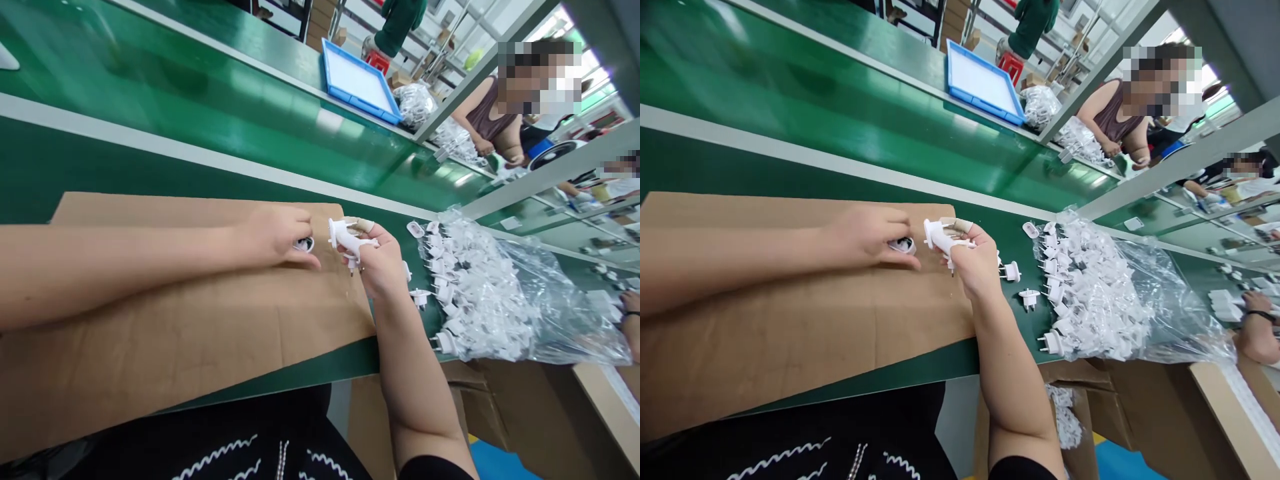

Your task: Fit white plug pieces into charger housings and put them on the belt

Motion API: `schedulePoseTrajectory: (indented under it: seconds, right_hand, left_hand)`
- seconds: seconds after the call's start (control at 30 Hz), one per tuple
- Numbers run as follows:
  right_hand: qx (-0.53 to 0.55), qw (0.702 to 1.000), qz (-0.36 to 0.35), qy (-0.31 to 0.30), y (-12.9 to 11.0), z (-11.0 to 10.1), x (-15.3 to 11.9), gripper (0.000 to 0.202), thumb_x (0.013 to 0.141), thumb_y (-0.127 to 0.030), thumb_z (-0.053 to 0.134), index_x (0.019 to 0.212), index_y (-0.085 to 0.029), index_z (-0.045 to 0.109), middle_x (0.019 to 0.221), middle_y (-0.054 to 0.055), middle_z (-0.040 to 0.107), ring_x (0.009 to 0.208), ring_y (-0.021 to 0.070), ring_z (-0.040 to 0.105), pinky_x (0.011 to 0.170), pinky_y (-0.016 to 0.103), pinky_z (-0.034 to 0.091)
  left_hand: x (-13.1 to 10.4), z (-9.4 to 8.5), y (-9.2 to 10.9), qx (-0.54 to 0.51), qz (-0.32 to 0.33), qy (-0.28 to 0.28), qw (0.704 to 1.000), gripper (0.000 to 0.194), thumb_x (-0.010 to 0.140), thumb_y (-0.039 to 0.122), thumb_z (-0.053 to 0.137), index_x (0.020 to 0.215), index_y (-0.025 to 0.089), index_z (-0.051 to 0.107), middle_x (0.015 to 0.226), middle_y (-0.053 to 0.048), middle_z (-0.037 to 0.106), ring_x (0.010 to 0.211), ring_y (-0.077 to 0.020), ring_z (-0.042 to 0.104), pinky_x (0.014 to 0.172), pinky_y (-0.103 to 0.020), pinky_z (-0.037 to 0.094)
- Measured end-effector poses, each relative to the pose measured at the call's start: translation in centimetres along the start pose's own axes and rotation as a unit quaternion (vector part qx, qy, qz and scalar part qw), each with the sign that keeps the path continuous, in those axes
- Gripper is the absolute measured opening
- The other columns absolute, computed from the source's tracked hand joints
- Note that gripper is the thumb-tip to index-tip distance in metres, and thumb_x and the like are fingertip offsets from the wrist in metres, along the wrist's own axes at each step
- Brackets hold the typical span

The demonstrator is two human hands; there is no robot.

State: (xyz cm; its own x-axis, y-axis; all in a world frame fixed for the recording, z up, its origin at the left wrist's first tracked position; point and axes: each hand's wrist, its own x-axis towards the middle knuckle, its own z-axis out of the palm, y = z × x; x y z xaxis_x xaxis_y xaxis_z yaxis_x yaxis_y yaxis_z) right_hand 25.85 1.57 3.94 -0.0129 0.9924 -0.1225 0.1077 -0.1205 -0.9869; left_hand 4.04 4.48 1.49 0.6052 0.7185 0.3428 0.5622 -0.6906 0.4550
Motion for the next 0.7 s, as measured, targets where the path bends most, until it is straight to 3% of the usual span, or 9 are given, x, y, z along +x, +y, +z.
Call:
schedulePoseTrajectory:
  seconds: [0.13, 0.2, 0.3, 0.5, 0.7]
  right_hand:
    - [-0.137, 0.984, -0.115, 0.011, 0.2, 0.9, -1.0, 0.034, 0.071, -0.035, 0.077, 0.102, -0.022, 0.074, 0.084, 0.003, 0.073, 0.066, 0.0162, 0.065, 0.059, 0.031, 0.055]
    - [-0.223, 0.952, -0.208, 0.009, 0.0, 1.2, -1.6, 0.027, 0.079, -0.031, 0.073, 0.105, -0.024, 0.075, 0.086, 0.003, 0.072, 0.070, 0.0166, 0.066, 0.066, 0.033, 0.057]
    - [-0.335, 0.889, -0.313, 0.011, -0.4, 1.5, -2.6, 0.024, 0.087, -0.026, 0.066, 0.110, -0.026, 0.075, 0.087, 0.004, 0.070, 0.077, 0.0181, 0.067, 0.070, 0.033, 0.057]
    - [-0.430, 0.833, -0.347, -0.020, -0.4, 2.0, -3.1, 0.037, 0.087, -0.018, 0.062, 0.121, -0.025, 0.073, 0.099, 0.007, 0.070, 0.085, 0.0197, 0.069, 0.068, 0.030, 0.056]
    - [-0.451, 0.825, -0.337, -0.050, -0.4, 2.1, -2.6, 0.037, 0.088, -0.019, 0.060, 0.122, -0.025, 0.073, 0.100, 0.007, 0.069, 0.087, 0.0196, 0.068, 0.070, 0.030, 0.056]
  left_hand:
    - [-1.6, 1.3, 0.7, -0.102, -0.026, 0.004, 0.994, 0.048, 0.083, 0.063, 0.072, 0.099, 0.017, 0.071, 0.095, -0.007, 0.068, 0.077, -0.0179, 0.061, 0.064, -0.028, 0.041]
    - [-1.8, 1.1, 0.6, -0.163, -0.062, 0.000, 0.985, 0.042, 0.085, 0.055, 0.072, 0.104, 0.019, 0.071, 0.092, -0.005, 0.068, 0.076, -0.0171, 0.060, 0.066, -0.027, 0.042]
    - [-1.7, 0.9, 0.4, -0.218, -0.097, -0.007, 0.971, 0.030, 0.086, 0.048, 0.071, 0.095, 0.020, 0.071, 0.083, -0.002, 0.066, 0.072, -0.0161, 0.059, 0.063, -0.027, 0.042]
    - [-1.5, 1.6, 0.0, -0.225, -0.087, 0.010, 0.970, 0.028, 0.081, 0.043, 0.071, 0.072, 0.019, 0.060, 0.073, -0.001, 0.060, 0.066, -0.0146, 0.052, 0.058, -0.027, 0.037]
    - [-1.4, 1.6, 0.1, -0.221, -0.095, 0.000, 0.971, 0.028, 0.079, 0.041, 0.070, 0.068, 0.020, 0.055, 0.071, 0.000, 0.058, 0.065, -0.0150, 0.052, 0.058, -0.028, 0.035]
